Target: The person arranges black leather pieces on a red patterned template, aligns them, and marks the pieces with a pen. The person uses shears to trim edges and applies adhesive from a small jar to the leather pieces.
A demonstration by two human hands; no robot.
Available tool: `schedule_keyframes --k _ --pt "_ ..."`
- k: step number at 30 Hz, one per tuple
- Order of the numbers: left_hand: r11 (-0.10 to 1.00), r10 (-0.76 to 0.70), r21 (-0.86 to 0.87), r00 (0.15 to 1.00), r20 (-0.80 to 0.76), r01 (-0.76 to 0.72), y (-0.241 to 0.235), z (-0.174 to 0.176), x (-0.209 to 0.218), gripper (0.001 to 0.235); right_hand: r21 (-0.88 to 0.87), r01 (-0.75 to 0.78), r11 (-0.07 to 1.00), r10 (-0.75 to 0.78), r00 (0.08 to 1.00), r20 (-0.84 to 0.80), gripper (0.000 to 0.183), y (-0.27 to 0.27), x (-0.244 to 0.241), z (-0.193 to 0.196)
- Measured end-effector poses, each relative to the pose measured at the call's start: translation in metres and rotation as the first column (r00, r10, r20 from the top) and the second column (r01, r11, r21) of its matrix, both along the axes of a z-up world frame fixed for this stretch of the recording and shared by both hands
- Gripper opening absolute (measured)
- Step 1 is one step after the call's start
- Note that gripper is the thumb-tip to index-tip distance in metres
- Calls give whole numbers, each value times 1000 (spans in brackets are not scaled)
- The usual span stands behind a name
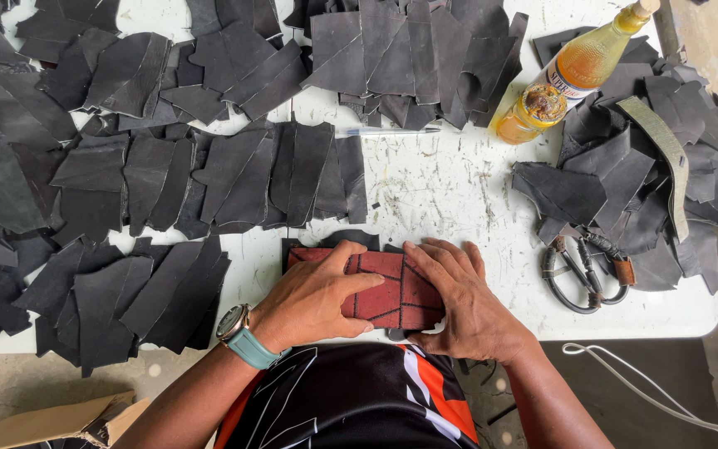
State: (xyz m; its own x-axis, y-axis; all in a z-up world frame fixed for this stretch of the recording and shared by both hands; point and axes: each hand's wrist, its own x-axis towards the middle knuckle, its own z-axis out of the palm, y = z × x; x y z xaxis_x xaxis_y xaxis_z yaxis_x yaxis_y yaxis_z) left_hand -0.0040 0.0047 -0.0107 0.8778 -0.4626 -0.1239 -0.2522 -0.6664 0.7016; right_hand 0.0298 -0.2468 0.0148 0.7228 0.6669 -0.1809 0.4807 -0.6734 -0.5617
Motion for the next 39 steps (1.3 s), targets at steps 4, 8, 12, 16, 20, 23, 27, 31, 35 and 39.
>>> schedule_keyframes --k 4,8,12,16,20,23,27,31,35,39 --pt "1000 -8 5 1000 18 8 0 1 0 61 -11 21 1000 -21 1000 -21 134 3 -1 -4" --pt "998 -14 64 1000 0 14 -1 5 3 62 2 20 1000 -20 999 -49 131 4 2 -6" --pt "996 -24 90 1000 -12 25 -3 10 -4 57 195 -27 980 21 999 35 133 -17 4 0" --pt "991 -52 124 999 15 50 -8 11 1 63 197 350 916 -338 937 -91 90 -66 -4 11" --pt "986 -57 155 998 -20 59 -9 10 1 65 152 438 886 -428 899 -93 64 -82 -17 0" --pt "981 -46 187 997 -59 57 -11 13 3 66 131 418 899 -407 908 -99 62 -77 -19 -2" --pt "976 -30 211 991 -129 57 -12 17 6 69 188 294 937 -293 956 -33 87 -61 -15 3" --pt "982 -28 182 995 -91 44 -11 18 5 73 154 249 956 -256 966 23 101 -40 -6 1" --pt "984 -2 178 998 -62 13 -13 19 5 96 -17 377 926 -375 925 66 57 -22 13 -5" --pt "995 51 93 998 -24 -48 -14 11 8 101 -52 363 930 -359 930 72 34 -14 21 -8"
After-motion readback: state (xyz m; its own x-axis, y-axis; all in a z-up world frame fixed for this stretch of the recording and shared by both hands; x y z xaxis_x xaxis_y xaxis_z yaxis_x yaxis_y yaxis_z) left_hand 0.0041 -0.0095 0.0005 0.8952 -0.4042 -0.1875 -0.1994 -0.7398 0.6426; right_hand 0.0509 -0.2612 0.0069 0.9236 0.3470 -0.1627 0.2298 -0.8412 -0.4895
